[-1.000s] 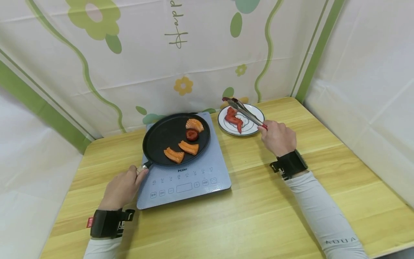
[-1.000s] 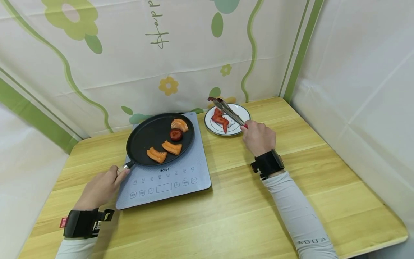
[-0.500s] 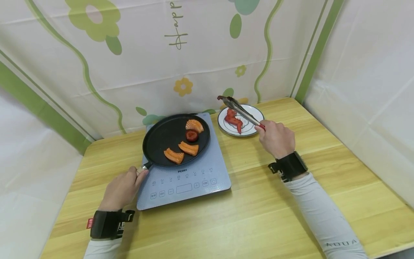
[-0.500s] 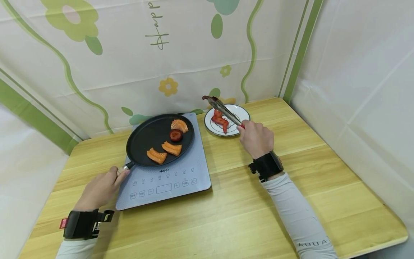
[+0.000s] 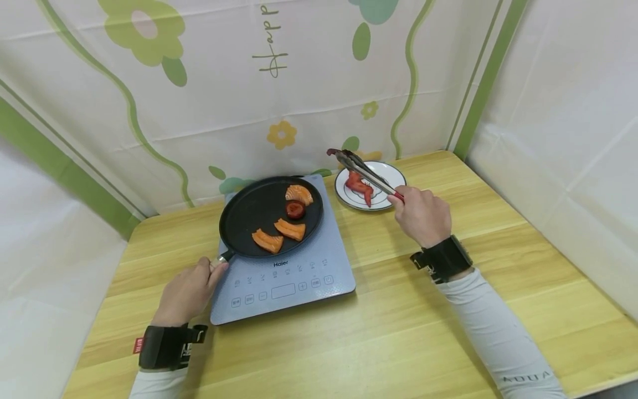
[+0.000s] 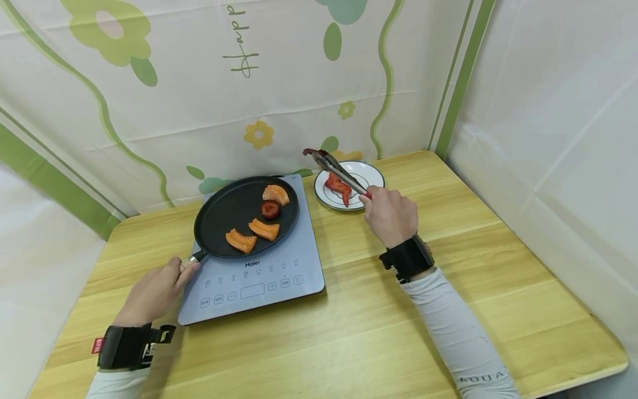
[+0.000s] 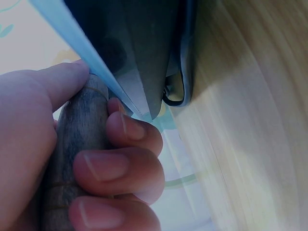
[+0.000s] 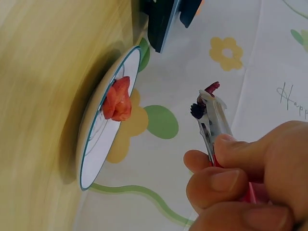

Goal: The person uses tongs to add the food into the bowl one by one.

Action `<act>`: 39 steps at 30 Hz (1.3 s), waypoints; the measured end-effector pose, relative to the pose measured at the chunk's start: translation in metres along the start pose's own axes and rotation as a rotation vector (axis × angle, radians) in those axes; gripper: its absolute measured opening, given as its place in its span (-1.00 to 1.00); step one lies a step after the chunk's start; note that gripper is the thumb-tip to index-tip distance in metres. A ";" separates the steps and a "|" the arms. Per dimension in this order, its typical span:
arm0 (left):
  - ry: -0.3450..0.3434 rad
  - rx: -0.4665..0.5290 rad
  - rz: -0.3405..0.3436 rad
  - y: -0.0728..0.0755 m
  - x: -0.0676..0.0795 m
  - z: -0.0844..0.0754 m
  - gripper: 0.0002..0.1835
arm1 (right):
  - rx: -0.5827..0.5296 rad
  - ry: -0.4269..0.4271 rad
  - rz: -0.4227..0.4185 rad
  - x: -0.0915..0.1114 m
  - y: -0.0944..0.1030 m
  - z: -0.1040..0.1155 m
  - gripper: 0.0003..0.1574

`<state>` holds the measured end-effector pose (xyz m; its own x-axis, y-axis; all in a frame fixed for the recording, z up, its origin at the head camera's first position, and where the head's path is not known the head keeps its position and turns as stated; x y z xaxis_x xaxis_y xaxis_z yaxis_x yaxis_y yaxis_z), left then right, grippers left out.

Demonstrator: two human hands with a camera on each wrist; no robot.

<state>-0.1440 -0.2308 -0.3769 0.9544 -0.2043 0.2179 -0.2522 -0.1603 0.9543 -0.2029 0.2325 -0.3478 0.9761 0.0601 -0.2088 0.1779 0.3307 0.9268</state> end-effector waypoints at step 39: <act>0.007 -0.004 0.001 -0.001 0.001 0.000 -0.43 | 0.047 0.138 -0.062 0.016 0.001 0.041 -0.66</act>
<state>-0.1433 -0.2306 -0.3772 0.9552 -0.1979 0.2199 -0.2522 -0.1562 0.9550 -0.1817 0.1952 -0.3371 0.9374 0.1709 -0.3035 0.2457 0.2931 0.9240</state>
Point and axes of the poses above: each hand's wrist, its own x-axis away from the middle knuckle, its own y-axis out of the back of the hand, z = x × y, the point moved 3 cm from there along -x, towards the middle knuckle, and after that the axes turned 11 degrees about z, right-handed, at the moved point
